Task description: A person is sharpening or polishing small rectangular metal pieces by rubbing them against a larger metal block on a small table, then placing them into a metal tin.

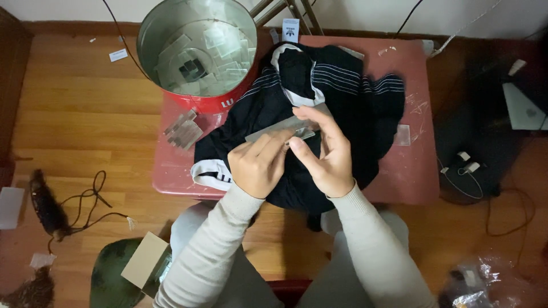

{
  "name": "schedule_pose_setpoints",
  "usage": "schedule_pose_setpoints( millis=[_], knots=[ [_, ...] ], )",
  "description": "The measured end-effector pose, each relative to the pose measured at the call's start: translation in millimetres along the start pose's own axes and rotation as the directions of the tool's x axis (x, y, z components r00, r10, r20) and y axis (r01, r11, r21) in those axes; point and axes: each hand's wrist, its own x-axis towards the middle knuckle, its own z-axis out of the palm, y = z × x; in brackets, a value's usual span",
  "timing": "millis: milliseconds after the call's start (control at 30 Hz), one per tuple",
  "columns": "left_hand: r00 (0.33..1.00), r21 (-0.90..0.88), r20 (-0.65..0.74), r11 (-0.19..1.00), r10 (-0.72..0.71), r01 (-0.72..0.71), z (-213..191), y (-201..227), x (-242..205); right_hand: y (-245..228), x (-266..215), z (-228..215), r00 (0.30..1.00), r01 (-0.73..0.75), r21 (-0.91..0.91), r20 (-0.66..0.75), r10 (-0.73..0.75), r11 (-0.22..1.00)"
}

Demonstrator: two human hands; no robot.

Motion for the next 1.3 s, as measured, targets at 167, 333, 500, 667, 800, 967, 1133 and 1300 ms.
schedule_pose_setpoints(
  millis=[167,333,500,667,800,967,1133,1300],
  knots=[
    [1.000,0.019,-0.020,1.000,0.005,-0.004,0.0,1.2,2.6,0.8,1.6,-5.2,1.000,0.006,-0.015,-0.012,-0.007,1.000],
    [1.000,0.001,-0.023,1.000,-0.013,0.013,-1.1,3.7,5.6,1.8,2.5,-7.2,0.999,0.025,-0.024,-0.022,-0.025,0.999],
    [0.985,-0.192,-0.014,0.967,-0.172,0.166,1.7,4.7,4.1,7.0,2.6,-10.0,0.997,0.035,-0.003,-0.062,-0.036,0.999],
    [0.921,-0.457,0.042,0.813,-0.387,0.362,1.2,-4.0,5.5,2.3,6.0,-15.5,0.989,0.108,-0.185,-0.084,-0.125,0.977],
    [0.865,-0.558,0.086,0.695,-0.495,0.453,1.3,-8.7,5.7,-4.1,6.7,-12.6,0.981,0.164,-0.296,-0.046,-0.186,0.941],
    [0.838,-0.596,0.109,0.639,-0.535,0.486,3.1,-8.6,4.3,-2.8,6.8,-8.9,0.970,0.222,-0.327,-0.027,-0.244,0.919],
    [0.832,-0.664,0.241,0.540,-0.500,0.517,5.0,-12.0,-1.2,1.4,8.8,-13.0,0.975,0.220,-0.257,0.041,-0.217,0.941],
    [0.775,-0.723,0.545,0.290,-0.319,0.627,15.5,-8.9,-6.7,-5.7,1.6,-12.5,0.979,0.016,0.012,0.203,-0.018,1.000]
  ],
)
